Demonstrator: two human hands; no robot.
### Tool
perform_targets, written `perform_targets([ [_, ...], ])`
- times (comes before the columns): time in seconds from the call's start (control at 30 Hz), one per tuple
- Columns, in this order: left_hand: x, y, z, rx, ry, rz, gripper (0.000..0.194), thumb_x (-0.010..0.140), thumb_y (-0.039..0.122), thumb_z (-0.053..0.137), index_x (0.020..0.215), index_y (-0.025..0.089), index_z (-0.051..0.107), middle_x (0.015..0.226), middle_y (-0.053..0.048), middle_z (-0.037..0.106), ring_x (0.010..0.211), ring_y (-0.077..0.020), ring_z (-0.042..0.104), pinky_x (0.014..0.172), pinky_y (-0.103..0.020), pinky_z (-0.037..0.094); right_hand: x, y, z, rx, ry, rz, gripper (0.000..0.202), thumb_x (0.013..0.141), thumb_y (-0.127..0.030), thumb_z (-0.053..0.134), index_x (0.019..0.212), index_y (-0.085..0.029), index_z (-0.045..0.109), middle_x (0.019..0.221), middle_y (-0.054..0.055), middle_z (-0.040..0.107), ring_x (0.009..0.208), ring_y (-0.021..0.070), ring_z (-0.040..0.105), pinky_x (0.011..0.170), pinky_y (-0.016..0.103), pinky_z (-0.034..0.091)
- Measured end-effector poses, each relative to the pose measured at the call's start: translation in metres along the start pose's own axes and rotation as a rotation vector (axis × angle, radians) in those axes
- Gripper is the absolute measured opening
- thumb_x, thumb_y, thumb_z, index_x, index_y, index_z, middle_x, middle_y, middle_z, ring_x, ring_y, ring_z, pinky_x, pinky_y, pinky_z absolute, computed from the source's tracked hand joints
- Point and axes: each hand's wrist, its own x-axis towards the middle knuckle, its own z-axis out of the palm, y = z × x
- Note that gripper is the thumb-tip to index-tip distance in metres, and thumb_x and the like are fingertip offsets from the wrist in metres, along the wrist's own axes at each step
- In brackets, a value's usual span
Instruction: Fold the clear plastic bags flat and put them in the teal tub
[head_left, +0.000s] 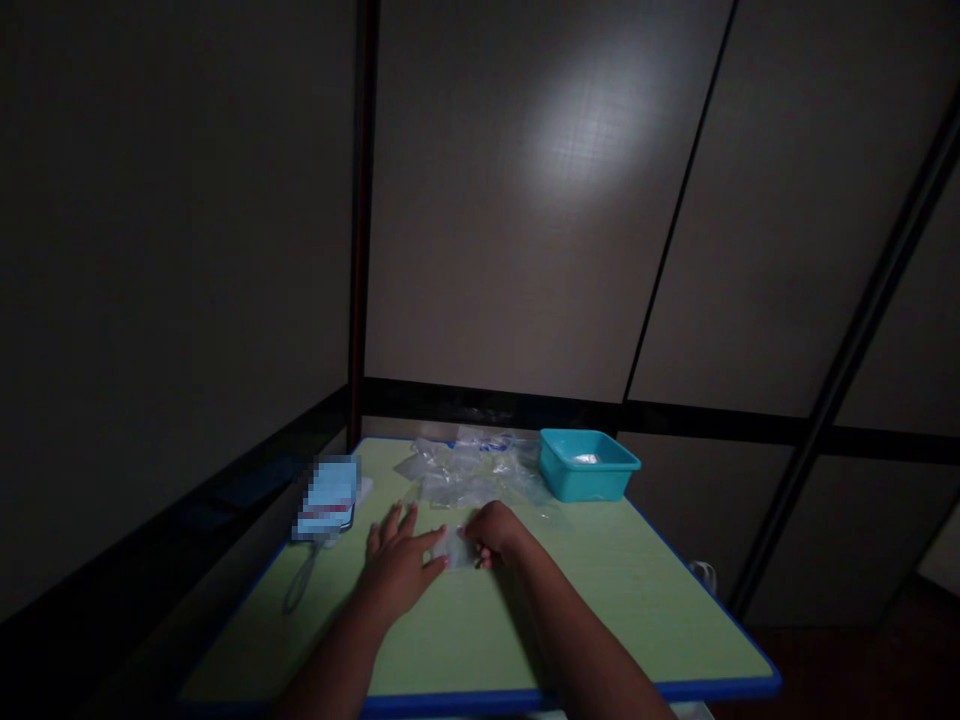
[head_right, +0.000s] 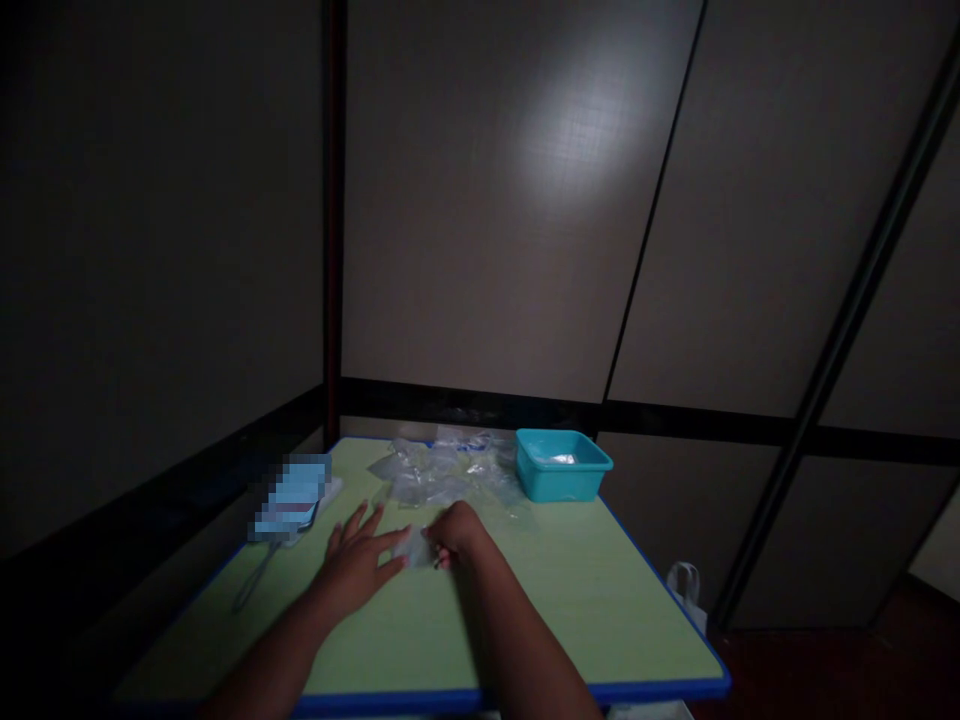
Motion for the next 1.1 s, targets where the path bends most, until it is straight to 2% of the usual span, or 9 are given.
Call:
perform_targets([
  [0.13,-0.001,0.001,-0.002,-0.015,-0.008,-0.004,0.045,0.072,0.047,0.058,0.117,0.043,0.054,0.141,-0.005,0.037,0.134,-0.0313,0.015,0.102,-0.055,0.009,0.006,0.002,0.002,-0.055,0.054,-0.038,0.020,0.084,-0.028,0.057,0.072,-0.012,0.057,0.057,-0.005,0.055,0.044,0.0062,0.050,0.045,0.020,0.045],
  [0.23,-0.002,0.002,-0.004,-0.033,-0.018,-0.008,0.045,0.071,0.048,0.058,0.116,0.042,0.055,0.141,-0.006,0.038,0.134,-0.0314,0.016,0.102,-0.054,0.009,0.008,0.007,0.003,-0.054,0.117,-0.112,0.020,0.088,-0.032,0.051,0.093,-0.012,0.057,0.082,0.000,0.060,0.063,0.0080,0.056,0.056,0.023,0.049],
  [0.3,-0.003,0.003,-0.006,-0.040,-0.024,-0.017,0.046,0.071,0.048,0.058,0.116,0.041,0.055,0.140,-0.005,0.038,0.134,-0.0308,0.016,0.103,-0.053,0.009,0.007,0.010,0.004,-0.041,0.170,-0.166,0.015,0.085,-0.027,0.056,0.087,-0.012,0.058,0.077,-0.001,0.059,0.061,0.0082,0.056,0.055,0.022,0.047],
  [0.43,-0.004,0.005,-0.010,-0.053,-0.037,-0.027,0.046,0.072,0.049,0.057,0.117,0.041,0.055,0.140,-0.004,0.039,0.134,-0.0299,0.017,0.103,-0.052,0.008,0.002,0.013,0.009,0.015,0.236,-0.200,0.008,0.079,-0.020,0.057,0.074,-0.015,0.053,0.046,-0.008,0.047,0.037,0.0067,0.044,0.038,0.017,0.035],
  [0.57,-0.004,0.004,-0.008,-0.063,-0.030,-0.021,0.047,0.071,0.049,0.059,0.117,0.040,0.056,0.139,-0.005,0.040,0.133,-0.0313,0.017,0.103,-0.053,0.010,-0.007,0.016,0.012,0.055,0.212,-0.185,0.019,0.078,-0.032,0.053,0.066,-0.018,0.051,0.036,-0.008,0.043,0.027,0.0089,0.038,0.030,0.019,0.030],
  [0.67,-0.003,0.001,-0.003,-0.087,-0.007,-0.003,0.046,0.070,0.048,0.060,0.116,0.039,0.057,0.139,-0.005,0.041,0.133,-0.0323,0.018,0.102,-0.054,0.010,-0.009,0.021,0.013,0.034,0.191,-0.196,0.025,0.068,-0.028,0.060,0.050,-0.018,0.047,0.030,-0.006,0.039,0.026,0.0088,0.036,0.031,0.020,0.028],
  [0.83,0.006,-0.003,0.000,-0.332,0.109,0.032,0.037,0.080,0.033,0.050,0.116,0.028,0.059,0.131,-0.005,0.050,0.130,-0.0254,0.028,0.106,-0.045,0.016,-0.005,0.027,0.013,0.020,0.207,-0.332,0.021,0.054,-0.014,0.065,0.047,-0.017,0.046,0.038,-0.006,0.043,0.040,0.0076,0.042,0.042,0.019,0.030],
  [0.97,0.015,-0.005,-0.002,-0.454,0.149,0.038,0.040,0.087,0.026,0.036,0.123,0.018,0.052,0.128,-0.006,0.052,0.125,-0.0181,0.037,0.106,-0.034,0.024,-0.010,0.028,0.012,0.069,0.145,-0.485,0.014,0.059,-0.020,0.062,0.058,-0.017,0.048,0.054,-0.004,0.051,0.052,0.0087,0.045,0.051,0.019,0.034],
  [1.1,0.014,-0.008,0.002,-0.595,0.130,0.047,0.042,0.086,0.029,0.039,0.124,0.014,0.049,0.127,-0.009,0.053,0.119,-0.0185,0.045,0.101,-0.030,0.032,-0.023,0.024,0.011,0.102,0.048,-0.605,0.016,0.065,-0.029,0.060,0.064,-0.018,0.050,0.060,-0.003,0.051,0.057,0.0096,0.045,0.055,0.020,0.035],
])
